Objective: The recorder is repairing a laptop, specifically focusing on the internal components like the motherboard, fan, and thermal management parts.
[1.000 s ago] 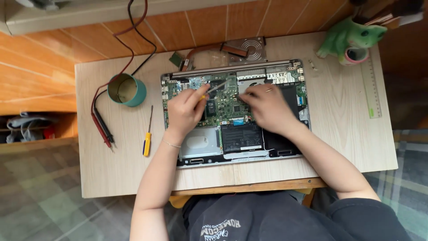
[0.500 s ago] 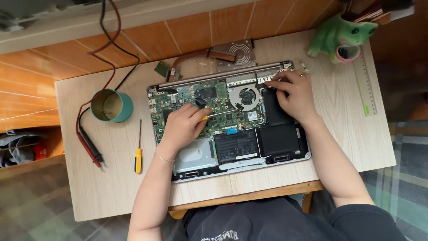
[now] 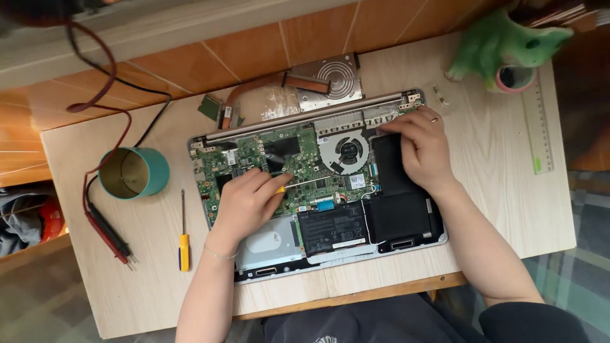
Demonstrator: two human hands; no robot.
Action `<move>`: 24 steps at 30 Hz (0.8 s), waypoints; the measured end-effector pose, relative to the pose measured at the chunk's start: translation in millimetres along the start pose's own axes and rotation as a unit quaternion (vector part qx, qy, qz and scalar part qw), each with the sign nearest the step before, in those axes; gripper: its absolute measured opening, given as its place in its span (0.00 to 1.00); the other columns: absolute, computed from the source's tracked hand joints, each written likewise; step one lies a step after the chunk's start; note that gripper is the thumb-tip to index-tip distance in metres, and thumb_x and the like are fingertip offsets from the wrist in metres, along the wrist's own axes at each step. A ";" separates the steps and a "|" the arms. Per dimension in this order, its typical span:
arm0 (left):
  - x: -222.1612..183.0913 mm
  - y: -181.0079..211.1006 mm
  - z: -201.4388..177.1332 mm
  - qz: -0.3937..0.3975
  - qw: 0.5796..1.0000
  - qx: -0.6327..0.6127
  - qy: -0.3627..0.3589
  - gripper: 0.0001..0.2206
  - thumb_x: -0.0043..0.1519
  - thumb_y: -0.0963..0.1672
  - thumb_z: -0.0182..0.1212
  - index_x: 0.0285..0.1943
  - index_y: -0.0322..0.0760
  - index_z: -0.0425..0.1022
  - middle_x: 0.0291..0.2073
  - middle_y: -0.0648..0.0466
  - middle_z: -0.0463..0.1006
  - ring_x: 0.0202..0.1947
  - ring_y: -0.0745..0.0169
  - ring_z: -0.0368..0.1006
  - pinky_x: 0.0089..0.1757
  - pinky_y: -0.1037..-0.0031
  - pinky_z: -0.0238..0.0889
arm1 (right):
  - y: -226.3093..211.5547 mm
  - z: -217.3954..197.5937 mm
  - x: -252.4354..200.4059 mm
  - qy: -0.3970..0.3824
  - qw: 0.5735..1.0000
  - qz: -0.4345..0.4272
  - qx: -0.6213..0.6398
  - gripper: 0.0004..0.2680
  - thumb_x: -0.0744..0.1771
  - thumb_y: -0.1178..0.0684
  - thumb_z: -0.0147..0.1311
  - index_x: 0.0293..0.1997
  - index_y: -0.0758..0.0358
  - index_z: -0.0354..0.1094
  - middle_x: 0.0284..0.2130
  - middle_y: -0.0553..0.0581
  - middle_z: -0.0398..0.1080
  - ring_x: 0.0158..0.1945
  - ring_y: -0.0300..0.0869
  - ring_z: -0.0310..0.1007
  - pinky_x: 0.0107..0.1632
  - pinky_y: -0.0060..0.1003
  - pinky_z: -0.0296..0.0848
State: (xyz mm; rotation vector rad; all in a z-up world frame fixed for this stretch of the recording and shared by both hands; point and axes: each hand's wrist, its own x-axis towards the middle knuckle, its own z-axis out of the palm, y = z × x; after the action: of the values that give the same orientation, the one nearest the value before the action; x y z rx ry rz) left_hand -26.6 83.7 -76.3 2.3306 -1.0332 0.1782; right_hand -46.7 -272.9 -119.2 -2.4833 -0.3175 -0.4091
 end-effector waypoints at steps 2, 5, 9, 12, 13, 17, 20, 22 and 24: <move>0.5 -0.8 1.3 -0.005 1.000 -0.004 -0.006 0.14 0.54 0.40 0.70 0.49 0.40 0.80 0.28 0.56 0.74 0.30 0.59 0.71 0.31 0.69 0.67 | 1.5 -0.7 -2.2 0.007 0.999 0.033 0.036 0.13 0.66 0.68 0.48 0.48 0.58 0.77 0.44 0.54 0.73 0.55 0.54 0.68 0.71 0.51 0.61; 1.7 -2.2 1.7 -0.015 1.000 -0.003 -0.014 0.14 0.53 0.40 0.70 0.49 0.41 0.80 0.28 0.56 0.74 0.29 0.60 0.71 0.30 0.69 0.67 | -5.1 -4.9 1.3 0.002 0.997 0.057 0.051 0.14 0.66 0.67 0.48 0.52 0.59 0.76 0.46 0.55 0.72 0.55 0.54 0.69 0.73 0.52 0.60; 4.1 -4.1 2.6 -0.022 0.999 -0.007 -0.030 0.15 0.53 0.40 0.71 0.49 0.40 0.81 0.26 0.56 0.73 0.28 0.59 0.70 0.29 0.69 0.65 | -9.5 -9.5 7.1 -0.037 0.998 0.036 0.022 0.14 0.65 0.65 0.52 0.54 0.58 0.76 0.45 0.55 0.71 0.52 0.50 0.69 0.72 0.55 0.56; 5.8 -4.8 2.7 -0.029 0.999 -0.012 -0.036 0.14 0.53 0.40 0.71 0.49 0.40 0.81 0.26 0.56 0.72 0.28 0.59 0.69 0.29 0.69 0.65 | -10.0 -10.6 8.7 -0.056 0.998 0.023 0.014 0.14 0.65 0.64 0.53 0.55 0.57 0.75 0.45 0.53 0.70 0.52 0.48 0.69 0.73 0.56 0.55; 6.2 -4.7 2.2 -0.031 0.999 -0.012 -0.036 0.14 0.53 0.40 0.71 0.49 0.40 0.81 0.26 0.56 0.72 0.28 0.59 0.70 0.29 0.69 0.65 | -10.3 -10.9 9.0 -0.060 0.998 0.016 0.009 0.14 0.65 0.64 0.53 0.54 0.56 0.75 0.45 0.53 0.70 0.52 0.47 0.69 0.73 0.57 0.54; 6.4 -5.4 2.5 -0.042 0.998 -0.020 -0.043 0.14 0.53 0.40 0.71 0.48 0.40 0.81 0.26 0.56 0.72 0.28 0.59 0.70 0.29 0.70 0.65 | -11.9 -11.0 10.2 -0.064 0.998 0.018 0.006 0.15 0.64 0.63 0.54 0.55 0.55 0.75 0.45 0.53 0.70 0.52 0.48 0.68 0.73 0.56 0.54; 6.7 -5.8 3.0 -0.046 0.998 -0.023 -0.041 0.13 0.53 0.40 0.71 0.48 0.40 0.81 0.26 0.56 0.72 0.28 0.60 0.70 0.29 0.70 0.65 | -12.4 -10.0 9.7 -0.069 0.998 0.009 -0.002 0.16 0.62 0.64 0.54 0.53 0.54 0.76 0.44 0.52 0.70 0.51 0.47 0.69 0.73 0.56 0.54; 6.8 -5.5 2.2 -0.051 0.997 -0.024 -0.045 0.13 0.54 0.40 0.70 0.48 0.40 0.81 0.26 0.56 0.72 0.27 0.59 0.69 0.29 0.70 0.65 | -13.5 -9.1 9.2 -0.067 0.998 0.010 -0.014 0.17 0.61 0.65 0.54 0.53 0.53 0.76 0.42 0.51 0.69 0.52 0.47 0.69 0.74 0.56 0.54; 7.1 -5.2 1.9 -0.053 0.997 -0.022 -0.046 0.13 0.54 0.40 0.70 0.48 0.40 0.81 0.26 0.56 0.72 0.28 0.59 0.70 0.30 0.70 0.65 | -15.1 -8.8 9.7 -0.068 0.997 0.009 -0.018 0.17 0.61 0.65 0.54 0.53 0.53 0.76 0.42 0.52 0.69 0.52 0.48 0.69 0.74 0.57 0.54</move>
State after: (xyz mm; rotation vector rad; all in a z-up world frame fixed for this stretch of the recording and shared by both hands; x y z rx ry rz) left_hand -18.1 80.9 -77.9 2.3646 -0.9452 0.0080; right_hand -44.4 -264.8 -101.0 -2.5540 -0.3459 -0.2404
